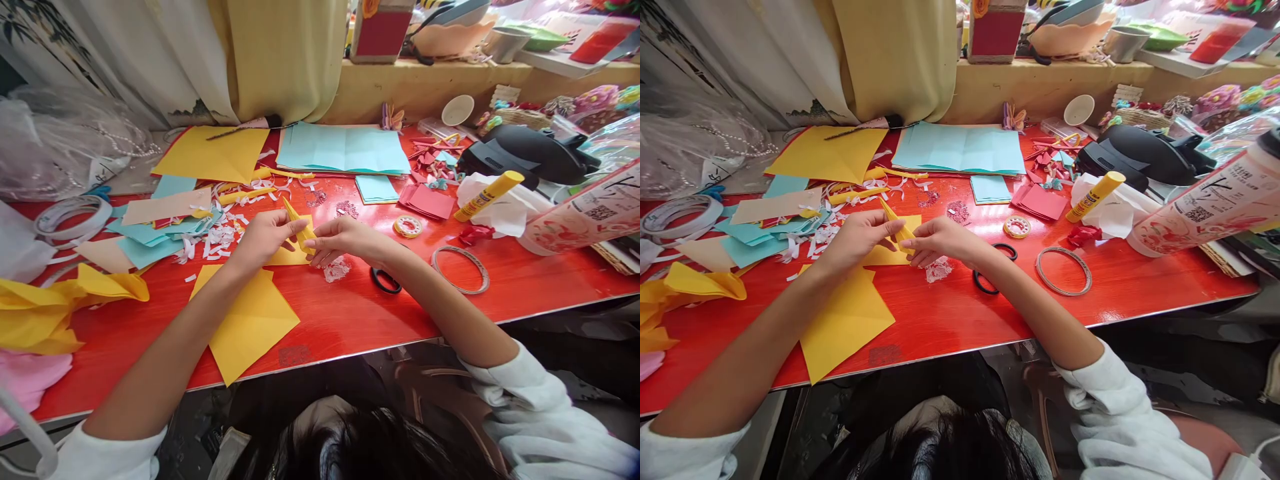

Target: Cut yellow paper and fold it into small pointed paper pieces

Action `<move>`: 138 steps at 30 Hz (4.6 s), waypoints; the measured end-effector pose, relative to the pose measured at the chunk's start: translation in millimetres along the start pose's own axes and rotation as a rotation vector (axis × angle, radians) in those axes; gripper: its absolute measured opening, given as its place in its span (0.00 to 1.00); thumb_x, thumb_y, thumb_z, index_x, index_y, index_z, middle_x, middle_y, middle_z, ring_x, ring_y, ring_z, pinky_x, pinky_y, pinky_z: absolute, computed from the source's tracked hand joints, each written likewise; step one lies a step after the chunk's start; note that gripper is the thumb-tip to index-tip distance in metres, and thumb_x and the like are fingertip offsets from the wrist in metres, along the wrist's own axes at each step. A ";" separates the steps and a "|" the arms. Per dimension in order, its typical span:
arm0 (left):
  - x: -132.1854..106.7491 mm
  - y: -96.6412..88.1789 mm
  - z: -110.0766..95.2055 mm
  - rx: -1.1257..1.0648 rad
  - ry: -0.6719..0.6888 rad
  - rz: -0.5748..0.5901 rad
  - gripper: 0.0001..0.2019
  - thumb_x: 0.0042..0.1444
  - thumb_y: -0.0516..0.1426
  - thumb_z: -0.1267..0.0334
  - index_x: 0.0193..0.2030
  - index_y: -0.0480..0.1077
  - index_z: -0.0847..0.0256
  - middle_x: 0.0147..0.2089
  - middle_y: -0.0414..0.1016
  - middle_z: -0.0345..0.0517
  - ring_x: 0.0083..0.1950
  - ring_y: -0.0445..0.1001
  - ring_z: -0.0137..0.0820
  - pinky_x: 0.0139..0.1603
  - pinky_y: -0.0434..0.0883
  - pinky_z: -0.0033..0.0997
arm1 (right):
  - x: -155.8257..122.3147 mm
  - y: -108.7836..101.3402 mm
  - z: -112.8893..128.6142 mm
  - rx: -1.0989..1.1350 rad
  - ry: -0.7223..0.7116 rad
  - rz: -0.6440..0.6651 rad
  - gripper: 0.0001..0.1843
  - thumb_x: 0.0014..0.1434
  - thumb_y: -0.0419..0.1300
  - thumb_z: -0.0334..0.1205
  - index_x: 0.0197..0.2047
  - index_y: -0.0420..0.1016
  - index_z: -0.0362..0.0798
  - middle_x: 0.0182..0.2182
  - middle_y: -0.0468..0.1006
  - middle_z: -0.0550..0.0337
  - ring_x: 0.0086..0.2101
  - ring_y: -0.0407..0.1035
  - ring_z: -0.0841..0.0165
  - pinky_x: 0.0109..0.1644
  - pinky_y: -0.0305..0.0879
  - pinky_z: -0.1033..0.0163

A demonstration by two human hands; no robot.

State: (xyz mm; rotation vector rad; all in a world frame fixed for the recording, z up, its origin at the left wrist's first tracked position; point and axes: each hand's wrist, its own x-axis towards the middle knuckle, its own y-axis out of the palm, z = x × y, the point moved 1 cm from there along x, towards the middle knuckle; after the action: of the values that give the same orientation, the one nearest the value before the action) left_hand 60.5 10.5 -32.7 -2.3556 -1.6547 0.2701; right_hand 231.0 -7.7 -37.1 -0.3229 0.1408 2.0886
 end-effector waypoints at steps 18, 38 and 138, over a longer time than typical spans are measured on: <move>-3.8 5.1 0.0 0.099 -0.006 0.182 0.18 0.52 0.57 0.47 0.28 0.68 0.64 0.26 0.69 0.42 0.27 0.69 0.26 0.30 0.66 0.26 | -2.9 -1.4 9.3 -0.126 -0.287 -0.224 0.13 0.56 0.60 0.46 0.33 0.72 0.42 0.26 0.72 0.60 0.25 0.67 0.76 0.27 0.67 0.71; -5.6 8.4 -2.4 0.096 0.119 0.254 0.16 0.54 0.55 0.49 0.30 0.69 0.62 0.30 0.68 0.40 0.33 0.69 0.27 0.35 0.68 0.25 | -1.2 -4.5 6.7 -0.141 -0.335 -0.289 0.20 0.53 0.61 0.53 0.24 0.69 0.44 0.23 0.65 0.63 0.25 0.60 0.76 0.28 0.60 0.69; -4.7 8.5 2.0 0.189 0.056 0.207 0.20 0.51 0.57 0.54 0.18 0.55 0.61 0.20 0.50 0.34 0.22 0.50 0.23 0.24 0.49 0.28 | -5.0 -12.5 15.2 -0.155 -0.317 -0.271 0.11 0.53 0.63 0.43 0.29 0.72 0.42 0.25 0.72 0.61 0.27 0.66 0.75 0.33 0.64 0.66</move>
State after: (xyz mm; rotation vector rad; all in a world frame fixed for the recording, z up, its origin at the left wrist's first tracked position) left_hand 66.0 3.5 -37.2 -2.3667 -1.2998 0.3777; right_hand 241.6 -2.0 -20.7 -0.0925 -0.2427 1.8564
